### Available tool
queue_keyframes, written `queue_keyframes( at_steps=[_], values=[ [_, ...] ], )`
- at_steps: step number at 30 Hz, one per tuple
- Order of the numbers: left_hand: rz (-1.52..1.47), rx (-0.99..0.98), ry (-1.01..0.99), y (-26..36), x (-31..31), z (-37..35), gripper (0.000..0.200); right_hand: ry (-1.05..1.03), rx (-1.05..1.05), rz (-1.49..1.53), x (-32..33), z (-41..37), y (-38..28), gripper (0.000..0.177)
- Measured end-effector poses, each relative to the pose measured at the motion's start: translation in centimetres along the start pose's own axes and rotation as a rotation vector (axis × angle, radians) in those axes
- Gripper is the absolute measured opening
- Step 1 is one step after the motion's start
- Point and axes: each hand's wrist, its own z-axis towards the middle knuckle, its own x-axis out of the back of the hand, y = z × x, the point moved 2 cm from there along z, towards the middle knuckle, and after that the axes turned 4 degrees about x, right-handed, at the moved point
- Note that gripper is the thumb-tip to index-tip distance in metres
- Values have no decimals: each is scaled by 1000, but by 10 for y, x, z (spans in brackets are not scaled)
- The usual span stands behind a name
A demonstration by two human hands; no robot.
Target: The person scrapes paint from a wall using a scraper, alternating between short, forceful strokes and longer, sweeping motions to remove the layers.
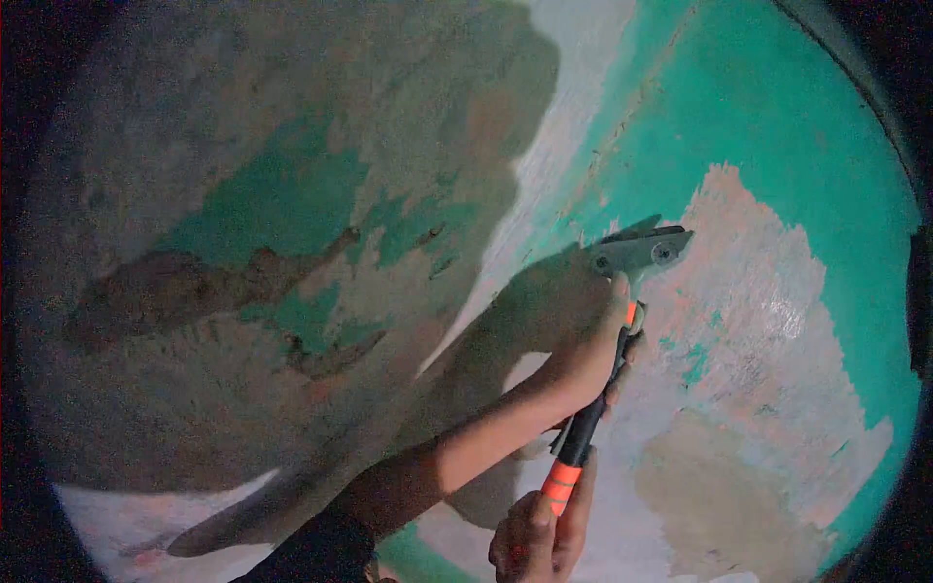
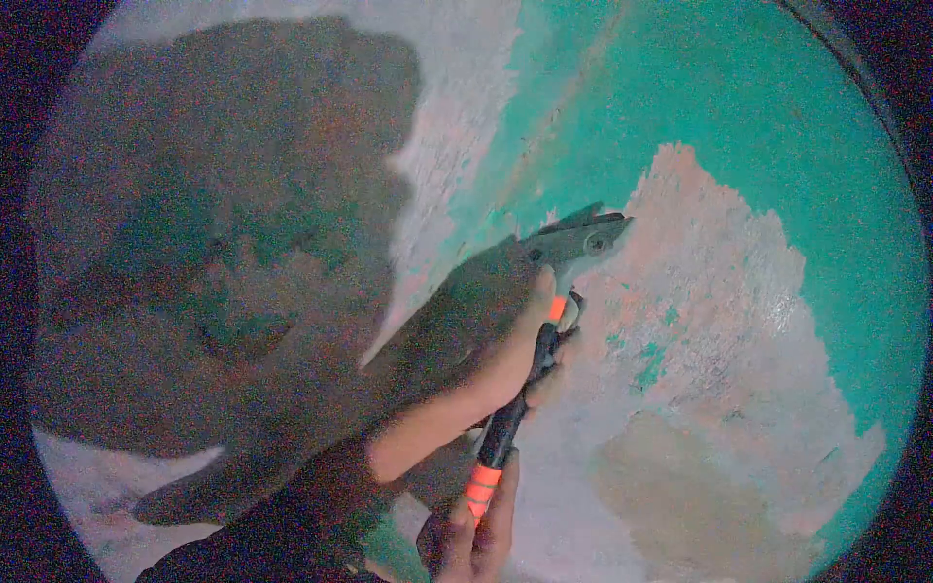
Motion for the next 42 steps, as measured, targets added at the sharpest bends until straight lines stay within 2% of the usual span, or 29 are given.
queue_keyframes(
  at_steps=[4, 7, 10, 13, 16, 17, 20, 21, 25, 26, 28, 29, 31, 34, 37, 39, 42],
  values=[
    [45, -59, 45, 7, -4, -9, 56, 1, -9, 5, 6, -2, 4, 59],
    [56, -25, 78, 8, -4, -6, 57, -9, 4, 33, 4, 4, -4, 58],
    [79, -33, 137, 1, -4, -13, 57, -62, 76, -41, 8, -1, 3, 58],
    [-76, 46, 43, 0, -2, 1, 55, -38, -17, -19, 10, 7, -4, 58],
    [26, -58, 160, 2, -6, -5, 54, -19, -26, -44, 19, -1, 8, 58],
    [-10, -70, 92, -6, -6, -7, 53, -55, 90, -76, 23, -4, 15, 58],
    [6, -27, 116, 5, -7, -3, 53, -34, -11, -43, 7, 11, -12, 58],
    [-122, -77, 63, 5, -7, 4, 52, -35, 5, -82, 5, 16, -14, 58],
    [21, -114, 77, 6, -1, -3, 56, -96, 96, -74, 12, 2, -4, 57],
    [51, -132, 73, 7, 0, 0, 57, -70, 66, -75, 13, 2, -2, 57],
    [-23, 0, 57, 7, -3, 2, 55, -13, -11, -95, 6, 13, -14, 57],
    [2, 6, 98, 12, -5, -2, 56, 7, -59, -79, 5, 12, -17, 57],
    [-14, -31, -26, 5, 4, -1, 59, -35, 4, -43, 7, 1, -11, 56],
    [33, -80, -27, 5, 2, 5, 61, -27, -18, -58, 2, 10, -16, 56],
    [-57, -12, 20, 5, -5, 4, 55, -27, -62, -83, 5, 7, -20, 57],
    [-62, -24, 23, 6, -4, -8, 55, -79, 9, -70, 3, 3, -15, 58],
    [-115, -38, -9, 4, -4, -2, 54, -16, -39, -35, 4, 6, -20, 57]
  ],
)
